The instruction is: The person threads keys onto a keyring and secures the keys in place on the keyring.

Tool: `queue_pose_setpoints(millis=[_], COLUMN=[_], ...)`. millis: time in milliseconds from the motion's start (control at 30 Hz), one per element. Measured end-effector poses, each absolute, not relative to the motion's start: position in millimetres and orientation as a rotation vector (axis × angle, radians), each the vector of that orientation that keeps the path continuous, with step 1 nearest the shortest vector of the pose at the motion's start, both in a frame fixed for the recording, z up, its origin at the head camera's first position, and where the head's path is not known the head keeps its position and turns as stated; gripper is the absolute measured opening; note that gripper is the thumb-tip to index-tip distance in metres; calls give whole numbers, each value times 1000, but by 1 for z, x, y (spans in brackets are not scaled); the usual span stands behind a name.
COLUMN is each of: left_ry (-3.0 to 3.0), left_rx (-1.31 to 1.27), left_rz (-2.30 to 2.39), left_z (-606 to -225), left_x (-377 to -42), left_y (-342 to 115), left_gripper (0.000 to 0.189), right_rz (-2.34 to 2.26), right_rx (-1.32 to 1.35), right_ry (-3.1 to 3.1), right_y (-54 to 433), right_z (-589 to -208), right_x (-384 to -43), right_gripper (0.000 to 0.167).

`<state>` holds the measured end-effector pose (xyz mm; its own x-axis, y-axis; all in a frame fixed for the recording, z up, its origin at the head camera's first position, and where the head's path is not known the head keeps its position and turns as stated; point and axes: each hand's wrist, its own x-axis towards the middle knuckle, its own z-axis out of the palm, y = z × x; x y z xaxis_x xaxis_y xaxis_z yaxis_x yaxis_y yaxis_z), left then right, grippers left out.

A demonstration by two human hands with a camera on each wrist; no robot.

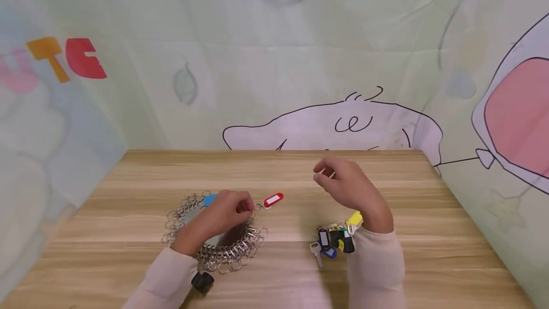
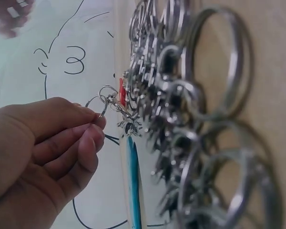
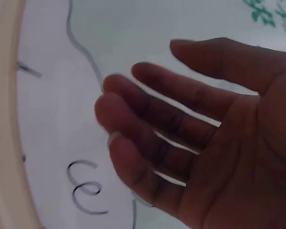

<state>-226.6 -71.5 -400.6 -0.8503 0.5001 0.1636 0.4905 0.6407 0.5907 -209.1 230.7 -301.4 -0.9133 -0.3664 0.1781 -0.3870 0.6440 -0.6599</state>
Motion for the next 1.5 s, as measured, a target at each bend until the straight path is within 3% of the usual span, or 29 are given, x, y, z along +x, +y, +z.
queue_pose_setpoints(millis=[333,467,600,1133,1500], left_ry=[2865,2864,2856,2843,2873], left_rx=[828,827,819,833,853], left_rz=[1077,1111,1126,1175,1193], left_z=[-405,-406,-405,-402,-404], left_x=[-226,-225,-225,-224,-224], left_y=[-69,-68,-68,-72,-72], left_gripper=[14,14,12,15,13], right_rz=[1016,908,879,889,987], right_rx=[404,343,334,618,1056], right_ry=[-3379,-3454,-3425,-3237,-3042], right_y=[239,237,239,221,159], right_z=[-348,-353,-349,-330,-357], right_x=[-237,-238,-236,-229,-240], right_gripper=[5,10,4,5,5])
